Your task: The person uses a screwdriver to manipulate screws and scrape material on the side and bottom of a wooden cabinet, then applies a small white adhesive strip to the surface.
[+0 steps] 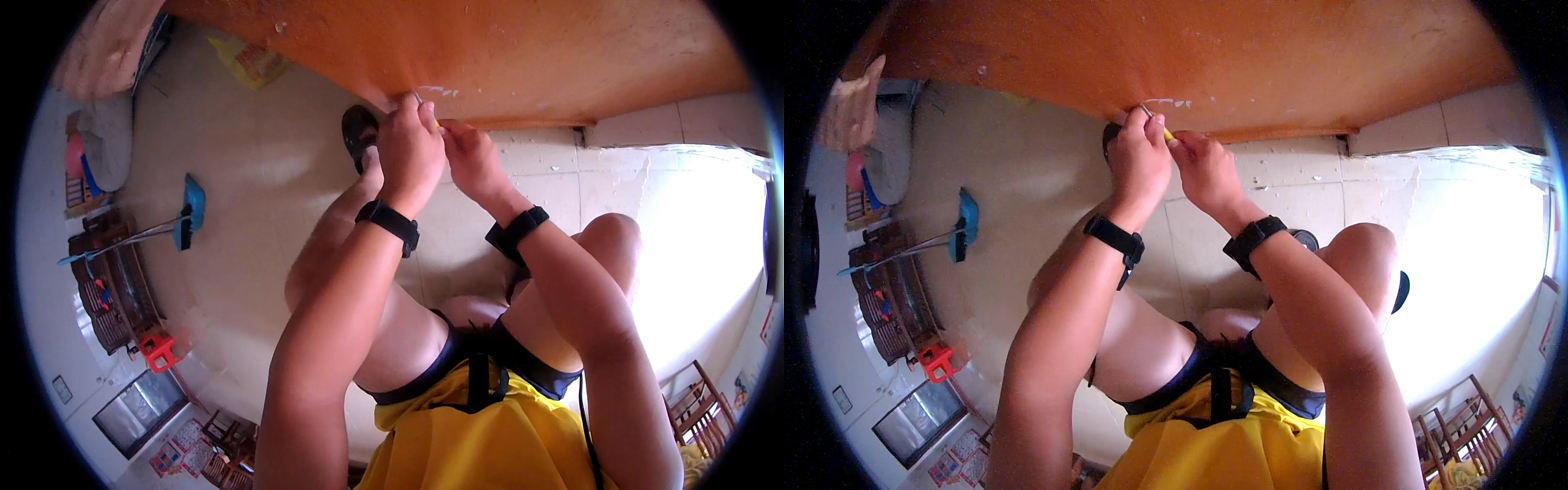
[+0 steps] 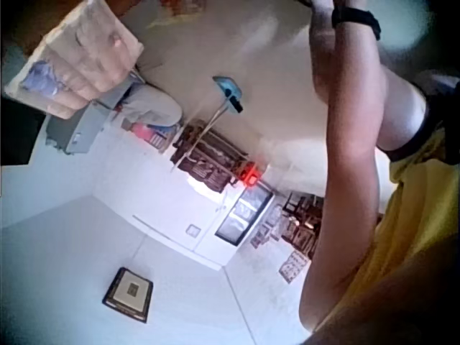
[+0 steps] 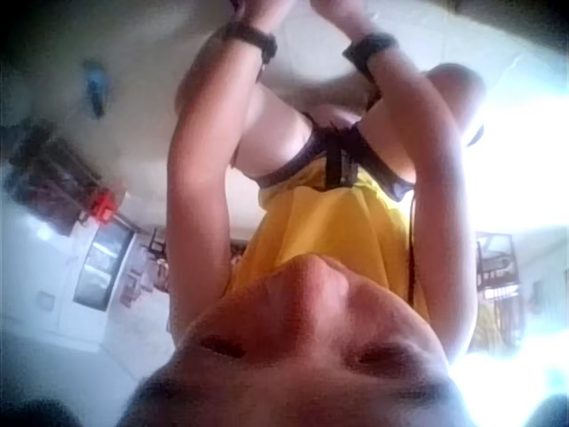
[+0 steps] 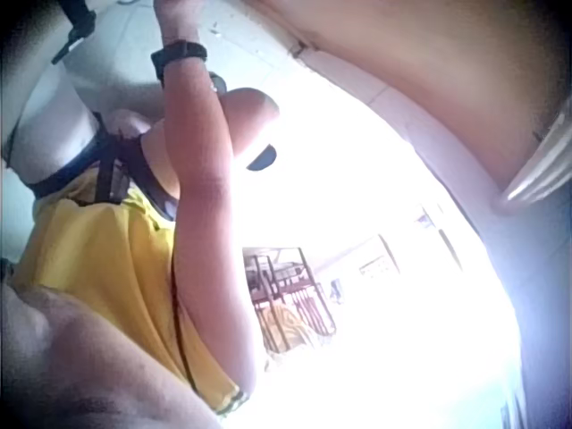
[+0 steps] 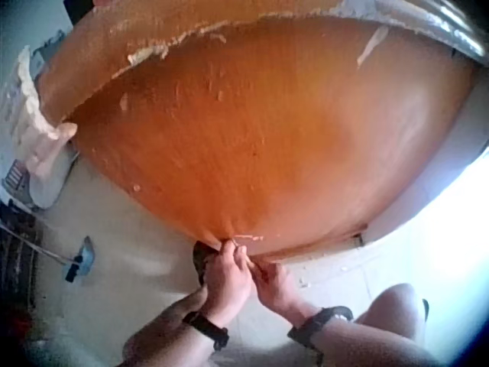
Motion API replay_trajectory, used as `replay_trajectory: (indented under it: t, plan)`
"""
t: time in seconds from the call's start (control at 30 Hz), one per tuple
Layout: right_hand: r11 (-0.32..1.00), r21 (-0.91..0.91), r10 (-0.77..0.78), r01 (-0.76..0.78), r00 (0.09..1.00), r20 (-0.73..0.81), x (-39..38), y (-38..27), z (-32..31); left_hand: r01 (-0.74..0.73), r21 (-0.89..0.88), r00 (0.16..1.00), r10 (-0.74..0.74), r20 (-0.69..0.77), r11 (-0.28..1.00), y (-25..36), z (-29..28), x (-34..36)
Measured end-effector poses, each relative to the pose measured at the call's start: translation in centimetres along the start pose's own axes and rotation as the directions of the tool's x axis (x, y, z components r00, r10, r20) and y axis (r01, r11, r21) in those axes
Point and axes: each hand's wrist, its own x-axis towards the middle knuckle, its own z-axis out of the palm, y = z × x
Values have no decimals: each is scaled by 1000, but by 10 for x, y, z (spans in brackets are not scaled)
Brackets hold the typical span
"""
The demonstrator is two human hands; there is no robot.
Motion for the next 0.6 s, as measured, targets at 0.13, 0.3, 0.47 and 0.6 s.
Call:
replay_trajectory:
  t: [0.13, 0.3, 0.47, 0.6]
  plan:
    - [1000, -5, -9, 9, 1000, 22, -1, 0, -3, -29, -15, 999, 30, 31, 999, 0, -3, 1]
    - [998, -53, 42, -41, 999, 2, -3, -2, 2, 23, 71, 995, -30, 91, 997, -6, 1, 1]
    - [1000, 31, 4, -5, 1000, 30, 3, -1, -3, -46, 17, 999, 47, -10, 999, -1, 0, 1]
    - [997, -48, 68, -66, 997, 47, -5, -7, -3, 28, 70, 994, -35, 100, 997, -4, 1, 1]
